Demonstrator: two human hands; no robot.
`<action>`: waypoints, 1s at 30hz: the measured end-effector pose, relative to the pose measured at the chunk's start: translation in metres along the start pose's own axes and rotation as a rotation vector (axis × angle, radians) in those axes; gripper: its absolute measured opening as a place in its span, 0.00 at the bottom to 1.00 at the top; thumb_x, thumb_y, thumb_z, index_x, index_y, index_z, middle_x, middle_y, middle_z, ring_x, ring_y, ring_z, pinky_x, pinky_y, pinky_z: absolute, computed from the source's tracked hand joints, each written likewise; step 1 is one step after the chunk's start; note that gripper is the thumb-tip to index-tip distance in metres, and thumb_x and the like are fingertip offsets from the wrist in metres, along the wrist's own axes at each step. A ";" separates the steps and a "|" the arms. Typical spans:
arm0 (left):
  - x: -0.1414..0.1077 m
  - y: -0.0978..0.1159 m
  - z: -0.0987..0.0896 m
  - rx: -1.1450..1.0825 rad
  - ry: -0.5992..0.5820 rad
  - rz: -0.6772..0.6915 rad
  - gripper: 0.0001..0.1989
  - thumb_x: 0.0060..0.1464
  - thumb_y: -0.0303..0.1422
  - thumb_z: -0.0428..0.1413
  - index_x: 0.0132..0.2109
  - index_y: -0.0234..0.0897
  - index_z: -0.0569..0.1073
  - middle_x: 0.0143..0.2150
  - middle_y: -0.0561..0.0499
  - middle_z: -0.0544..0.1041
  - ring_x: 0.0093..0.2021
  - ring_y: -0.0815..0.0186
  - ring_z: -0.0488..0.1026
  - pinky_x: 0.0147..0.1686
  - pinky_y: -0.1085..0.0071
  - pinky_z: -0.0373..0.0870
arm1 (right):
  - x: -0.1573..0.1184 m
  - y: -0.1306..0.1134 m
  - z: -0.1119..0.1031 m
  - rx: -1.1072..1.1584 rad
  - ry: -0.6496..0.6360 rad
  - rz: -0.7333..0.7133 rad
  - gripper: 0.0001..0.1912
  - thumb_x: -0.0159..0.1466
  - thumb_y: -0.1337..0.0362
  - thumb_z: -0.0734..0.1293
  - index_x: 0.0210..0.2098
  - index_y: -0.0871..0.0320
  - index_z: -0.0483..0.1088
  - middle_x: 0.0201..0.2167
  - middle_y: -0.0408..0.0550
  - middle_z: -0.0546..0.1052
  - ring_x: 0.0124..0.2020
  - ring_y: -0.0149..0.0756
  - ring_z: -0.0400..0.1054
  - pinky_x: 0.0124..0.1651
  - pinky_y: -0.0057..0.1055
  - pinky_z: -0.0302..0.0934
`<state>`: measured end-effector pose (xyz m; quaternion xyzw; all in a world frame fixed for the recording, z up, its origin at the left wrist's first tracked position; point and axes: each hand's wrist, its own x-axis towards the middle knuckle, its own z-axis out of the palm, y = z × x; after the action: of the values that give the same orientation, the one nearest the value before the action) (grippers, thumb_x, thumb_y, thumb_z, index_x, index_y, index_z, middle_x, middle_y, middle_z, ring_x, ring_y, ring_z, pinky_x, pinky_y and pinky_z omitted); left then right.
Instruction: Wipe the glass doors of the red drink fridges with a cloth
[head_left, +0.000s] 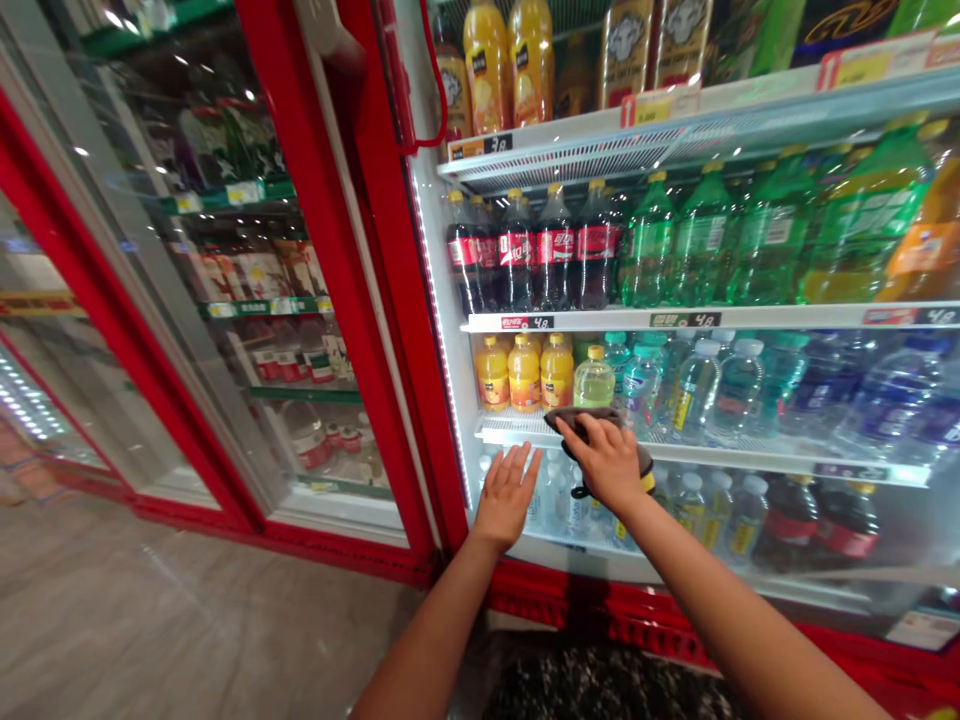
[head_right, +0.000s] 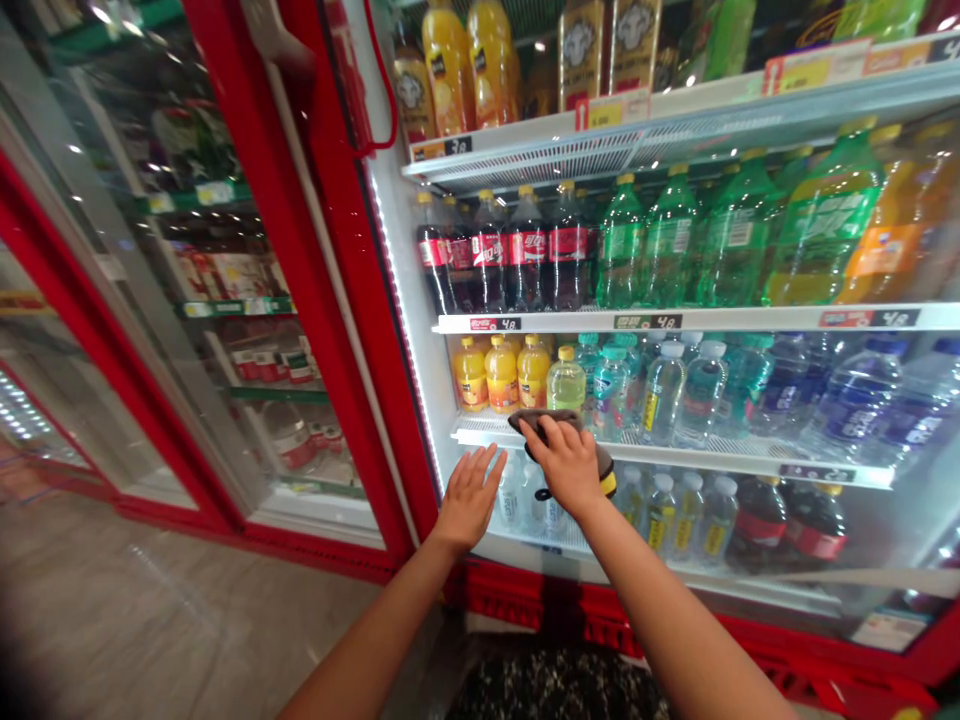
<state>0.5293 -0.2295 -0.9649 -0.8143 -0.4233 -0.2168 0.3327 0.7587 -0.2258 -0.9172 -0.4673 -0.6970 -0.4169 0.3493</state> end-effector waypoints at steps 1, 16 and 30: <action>-0.003 -0.001 0.000 -0.007 -0.001 -0.006 0.35 0.61 0.25 0.50 0.73 0.37 0.52 0.73 0.46 0.59 0.72 0.58 0.55 0.72 0.58 0.51 | -0.007 -0.002 0.000 0.017 -0.036 -0.071 0.30 0.66 0.69 0.65 0.66 0.45 0.64 0.53 0.52 0.75 0.49 0.45 0.62 0.46 0.39 0.51; -0.030 -0.035 -0.006 -0.032 -0.071 -0.158 0.38 0.58 0.26 0.52 0.73 0.36 0.52 0.73 0.42 0.58 0.72 0.55 0.55 0.71 0.56 0.51 | -0.005 -0.009 0.000 0.031 -0.062 -0.280 0.25 0.67 0.71 0.63 0.61 0.46 0.69 0.56 0.47 0.76 0.54 0.42 0.63 0.49 0.39 0.52; -0.044 -0.058 0.005 0.006 -0.156 -0.224 0.40 0.56 0.25 0.52 0.74 0.40 0.51 0.75 0.45 0.55 0.73 0.54 0.52 0.70 0.53 0.52 | 0.007 -0.045 0.024 0.249 -0.120 -0.446 0.18 0.70 0.68 0.63 0.57 0.51 0.72 0.65 0.45 0.70 0.59 0.39 0.65 0.62 0.43 0.52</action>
<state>0.4571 -0.2255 -0.9747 -0.7755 -0.5366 -0.1875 0.2748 0.7123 -0.2115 -0.9325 -0.2794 -0.8482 -0.3662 0.2615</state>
